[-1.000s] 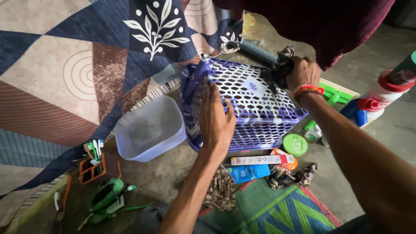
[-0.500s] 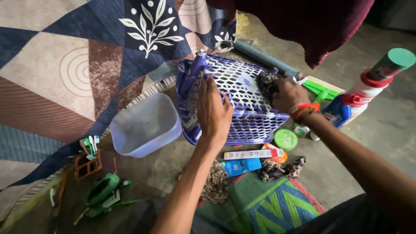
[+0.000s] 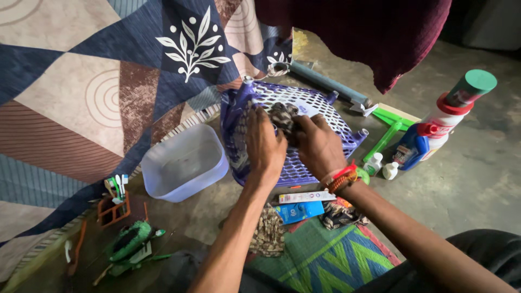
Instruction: The person wipes a blue plastic basket with a cloth, then wipes a small orange and brown plastic holder. The person places the holder into a white plastic container and continues wiping a long white box with the cloth.
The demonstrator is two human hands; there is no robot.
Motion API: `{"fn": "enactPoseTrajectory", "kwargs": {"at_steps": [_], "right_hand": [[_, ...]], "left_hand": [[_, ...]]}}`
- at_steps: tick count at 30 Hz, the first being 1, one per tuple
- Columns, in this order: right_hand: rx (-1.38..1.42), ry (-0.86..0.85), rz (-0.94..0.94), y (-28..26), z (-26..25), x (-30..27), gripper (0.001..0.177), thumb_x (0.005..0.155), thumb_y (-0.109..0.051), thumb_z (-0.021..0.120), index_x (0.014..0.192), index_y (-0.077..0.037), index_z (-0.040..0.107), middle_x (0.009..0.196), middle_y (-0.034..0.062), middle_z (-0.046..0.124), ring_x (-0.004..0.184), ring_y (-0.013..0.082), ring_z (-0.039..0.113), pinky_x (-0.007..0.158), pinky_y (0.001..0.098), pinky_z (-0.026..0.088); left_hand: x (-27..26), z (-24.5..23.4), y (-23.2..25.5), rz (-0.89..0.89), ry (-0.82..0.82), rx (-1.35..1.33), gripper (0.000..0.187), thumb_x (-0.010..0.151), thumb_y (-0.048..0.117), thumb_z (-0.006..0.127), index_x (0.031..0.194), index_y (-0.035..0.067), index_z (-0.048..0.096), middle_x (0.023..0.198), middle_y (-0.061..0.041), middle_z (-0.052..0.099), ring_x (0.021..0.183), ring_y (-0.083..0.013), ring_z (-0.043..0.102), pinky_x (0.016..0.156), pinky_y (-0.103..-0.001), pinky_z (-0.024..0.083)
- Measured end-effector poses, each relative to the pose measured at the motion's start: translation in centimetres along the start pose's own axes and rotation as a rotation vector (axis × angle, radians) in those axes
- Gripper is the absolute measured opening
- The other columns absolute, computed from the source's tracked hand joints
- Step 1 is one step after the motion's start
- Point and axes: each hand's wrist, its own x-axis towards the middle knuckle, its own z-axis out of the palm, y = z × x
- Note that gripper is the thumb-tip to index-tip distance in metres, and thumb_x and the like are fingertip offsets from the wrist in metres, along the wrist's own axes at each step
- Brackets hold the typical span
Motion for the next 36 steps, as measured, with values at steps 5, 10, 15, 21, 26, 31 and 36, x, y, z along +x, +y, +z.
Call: {"fn": "enactPoseTrajectory", "kwargs": {"at_steps": [5,10,15,21,26,31,36], "right_hand": [[-0.379,-0.045,0.003,7.9,-1.6,-1.0,0.046,0.087,-0.003,0.064,0.133,-0.011,0.061,0.117,0.0243,0.064,0.090,0.0452,0.068,0.075,0.0539,0.056],[-0.368,-0.277,0.213,8.6,-5.2,0.3,0.067,0.088,-0.006,0.059,0.152,-0.018,0.043,0.119,0.0248,0.061,0.091,0.0474,0.067,0.074,0.0543,0.056],[0.078,-0.244,-0.225,2.8,-5.3,0.7,0.063,0.095,-0.013,0.061,0.154,-0.012,0.041,0.112,0.0256,0.059,0.095,0.0462,0.064,0.083,0.0524,0.054],[-0.012,-0.204,-0.247,-0.1,-4.8,3.0,0.050,0.090,-0.022,0.068,0.136,-0.010,0.056,0.112,0.0242,0.060,0.092,0.0437,0.065,0.080,0.0514,0.055],[-0.092,-0.187,-0.122,0.2,-5.1,4.8,0.041,0.091,-0.025,0.073,0.126,-0.006,0.060,0.112,0.0228,0.062,0.090,0.0402,0.067,0.076,0.0502,0.055],[0.085,0.050,-0.263,1.8,-6.5,8.1,0.036,0.096,-0.016,0.078,0.126,-0.005,0.062,0.110,0.0185,0.065,0.096,0.0330,0.067,0.082,0.0443,0.056],[0.522,-0.026,0.021,2.4,-6.7,10.1,0.035,0.102,-0.022,0.074,0.129,-0.007,0.058,0.102,0.0090,0.068,0.090,0.0124,0.064,0.077,0.0301,0.056]], "left_hand": [[-0.3,0.7,0.0,-0.023,0.014,0.019,0.060,0.088,0.010,0.069,0.140,-0.013,0.048,0.142,-0.037,0.051,0.133,-0.0475,0.051,0.115,-0.050,0.039],[0.3,0.2,2.1,-0.097,-0.031,0.032,0.069,0.091,0.025,0.068,0.145,-0.011,0.043,0.148,-0.035,0.047,0.136,-0.0467,0.047,0.111,-0.054,0.036],[1.5,-0.4,5.3,-0.268,-0.183,-0.152,0.096,0.098,0.064,0.044,0.158,-0.007,0.021,0.159,-0.034,0.029,0.148,-0.0480,0.028,0.114,-0.059,0.023],[1.8,-1.5,6.4,-0.214,-0.168,-0.341,0.110,0.096,0.074,0.034,0.159,-0.014,0.011,0.161,-0.038,0.024,0.151,-0.0482,0.028,0.121,-0.051,0.024],[2.1,-1.8,3.9,-0.284,-0.066,-0.425,0.100,0.092,0.071,0.042,0.149,-0.010,0.034,0.146,-0.035,0.045,0.133,-0.0447,0.053,0.112,-0.047,0.043],[1.1,-1.1,-1.5,-0.156,0.219,-0.343,0.080,0.096,0.053,0.071,0.134,-0.014,0.052,0.129,-0.032,0.060,0.119,-0.0403,0.060,0.102,-0.046,0.047],[0.3,-0.6,-2.5,-0.096,-0.142,-0.868,0.039,0.099,0.029,0.072,0.121,-0.003,0.068,0.103,-0.012,0.070,0.095,-0.0178,0.061,0.086,-0.035,0.051]]}}
